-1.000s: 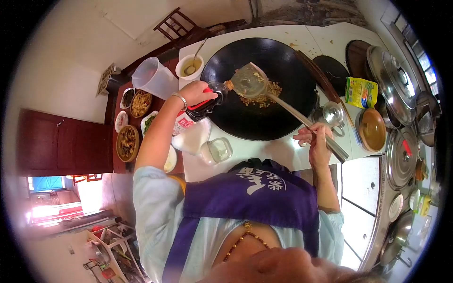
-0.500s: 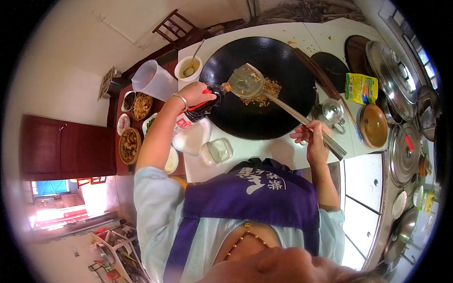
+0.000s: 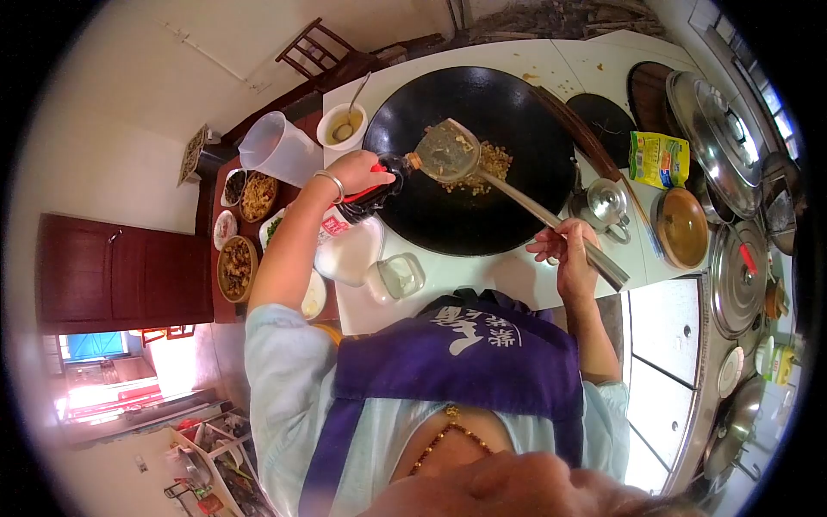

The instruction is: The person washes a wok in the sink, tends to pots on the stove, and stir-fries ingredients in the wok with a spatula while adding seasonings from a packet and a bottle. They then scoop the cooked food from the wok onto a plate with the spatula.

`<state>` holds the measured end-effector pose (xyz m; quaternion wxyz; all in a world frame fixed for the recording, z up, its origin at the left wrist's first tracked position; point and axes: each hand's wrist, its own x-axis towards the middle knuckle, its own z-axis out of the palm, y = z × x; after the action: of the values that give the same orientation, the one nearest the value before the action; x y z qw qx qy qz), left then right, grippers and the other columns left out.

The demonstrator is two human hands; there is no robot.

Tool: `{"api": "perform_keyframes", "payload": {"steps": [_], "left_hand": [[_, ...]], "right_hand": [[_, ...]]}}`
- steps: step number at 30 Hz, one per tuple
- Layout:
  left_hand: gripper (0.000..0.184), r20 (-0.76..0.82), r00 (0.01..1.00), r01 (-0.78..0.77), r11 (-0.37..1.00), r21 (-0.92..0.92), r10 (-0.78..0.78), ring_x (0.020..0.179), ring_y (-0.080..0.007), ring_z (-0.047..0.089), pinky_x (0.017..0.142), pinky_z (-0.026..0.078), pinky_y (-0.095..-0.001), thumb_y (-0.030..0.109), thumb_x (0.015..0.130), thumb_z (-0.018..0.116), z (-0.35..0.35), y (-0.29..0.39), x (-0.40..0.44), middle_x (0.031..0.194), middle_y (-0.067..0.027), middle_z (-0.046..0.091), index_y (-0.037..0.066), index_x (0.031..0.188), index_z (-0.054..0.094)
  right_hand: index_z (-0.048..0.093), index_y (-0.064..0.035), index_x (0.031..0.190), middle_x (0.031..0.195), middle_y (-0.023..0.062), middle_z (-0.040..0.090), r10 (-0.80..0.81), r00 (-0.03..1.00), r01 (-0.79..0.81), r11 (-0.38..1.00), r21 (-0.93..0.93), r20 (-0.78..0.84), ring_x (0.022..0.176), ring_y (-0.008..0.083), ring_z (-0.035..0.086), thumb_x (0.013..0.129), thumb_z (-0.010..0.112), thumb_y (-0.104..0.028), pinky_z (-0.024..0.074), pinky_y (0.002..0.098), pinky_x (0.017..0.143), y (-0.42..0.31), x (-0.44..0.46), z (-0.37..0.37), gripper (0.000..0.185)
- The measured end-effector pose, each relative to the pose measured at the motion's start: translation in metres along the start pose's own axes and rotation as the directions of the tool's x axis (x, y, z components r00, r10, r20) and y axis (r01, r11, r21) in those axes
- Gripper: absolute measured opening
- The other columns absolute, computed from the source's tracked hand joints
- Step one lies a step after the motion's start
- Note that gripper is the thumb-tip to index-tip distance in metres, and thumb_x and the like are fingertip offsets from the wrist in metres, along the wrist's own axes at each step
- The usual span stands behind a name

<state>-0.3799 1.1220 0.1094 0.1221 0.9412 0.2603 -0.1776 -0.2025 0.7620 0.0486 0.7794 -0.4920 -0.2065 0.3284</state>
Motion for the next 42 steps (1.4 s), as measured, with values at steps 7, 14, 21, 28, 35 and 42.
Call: {"api": "perform_keyframes", "payload": {"steps": [7, 14, 21, 28, 35, 42], "left_hand": [[0.053, 0.014, 1.000, 0.010, 1.000, 0.010, -0.010, 0.086, -0.0347, 0.062, 0.080, 0.047, -0.0377, 0.049, 0.081, 0.061, -0.002, 0.003, 0.000, 0.090, -0.0239, 0.064, -0.004, 0.087, 0.063], [0.053, -0.003, 1.000, -0.019, 0.999, 0.040, 0.019, 0.086, -0.0359, 0.062, 0.080, 0.047, -0.0389, 0.048, 0.081, 0.060, 0.002, -0.001, 0.004, 0.089, -0.0239, 0.064, -0.004, 0.086, 0.063], [0.052, 0.009, 1.000, -0.030, 0.997, 0.071, 0.030, 0.087, -0.0366, 0.062, 0.080, 0.047, -0.0392, 0.048, 0.082, 0.059, 0.000, 0.002, 0.004, 0.089, -0.0241, 0.064, -0.004, 0.087, 0.063], [0.052, 0.014, 1.000, -0.003, 0.999, 0.039, 0.003, 0.088, -0.0363, 0.061, 0.081, 0.047, -0.0392, 0.048, 0.082, 0.059, 0.001, 0.002, 0.005, 0.091, -0.0245, 0.063, -0.004, 0.087, 0.063], [0.049, -0.140, 0.990, -0.023, 0.963, -0.269, -0.015, 0.073, -0.0285, 0.061, 0.071, 0.048, -0.0356, 0.046, 0.082, 0.063, -0.010, -0.005, 0.000, 0.076, -0.0175, 0.063, -0.003, 0.087, 0.061], [0.034, -0.341, 0.917, -0.134, 0.646, -0.751, -0.206, 0.049, -0.0081, 0.048, 0.047, 0.040, -0.0234, 0.033, 0.088, 0.062, -0.031, -0.041, -0.033, 0.060, -0.0021, 0.053, -0.002, 0.088, 0.059]], "right_hand": [[0.046, -0.0017, 0.093, 0.081, 0.0183, 0.061, 0.015, 1.000, -0.016, 0.998, -0.053, -0.011, 0.067, 0.0263, 0.065, 0.098, 0.040, -0.036, 0.0518, 0.0306, 0.056, -0.002, 0.001, 0.005, 0.035], [0.048, -0.0014, 0.093, 0.081, 0.0192, 0.062, 0.039, 0.999, -0.040, 0.999, -0.027, -0.030, 0.066, 0.0281, 0.066, 0.097, 0.044, -0.034, 0.0519, 0.0321, 0.055, 0.004, 0.004, 0.003, 0.033], [0.050, -0.0014, 0.093, 0.081, 0.0190, 0.062, 0.048, 0.999, -0.048, 0.999, -0.003, -0.025, 0.067, 0.0277, 0.066, 0.096, 0.046, -0.035, 0.0522, 0.0330, 0.056, 0.003, 0.005, 0.005, 0.034], [0.049, -0.0012, 0.094, 0.081, 0.0186, 0.062, 0.057, 0.998, -0.057, 0.998, -0.012, -0.028, 0.068, 0.0275, 0.066, 0.096, 0.045, -0.037, 0.0522, 0.0330, 0.057, 0.002, 0.006, 0.007, 0.036], [0.052, -0.0002, 0.093, 0.081, 0.0172, 0.063, 0.065, 0.997, -0.068, 0.996, -0.059, -0.038, 0.067, 0.0263, 0.066, 0.095, 0.048, -0.025, 0.0526, 0.0330, 0.058, 0.002, 0.016, 0.009, 0.025], [0.062, -0.0001, 0.082, 0.071, 0.0121, 0.063, -0.318, 0.809, 0.587, 0.408, -0.700, 0.494, 0.066, 0.0188, 0.064, 0.084, 0.063, -0.010, 0.0499, 0.0322, 0.058, 0.004, 0.055, 0.015, 0.010]]}}
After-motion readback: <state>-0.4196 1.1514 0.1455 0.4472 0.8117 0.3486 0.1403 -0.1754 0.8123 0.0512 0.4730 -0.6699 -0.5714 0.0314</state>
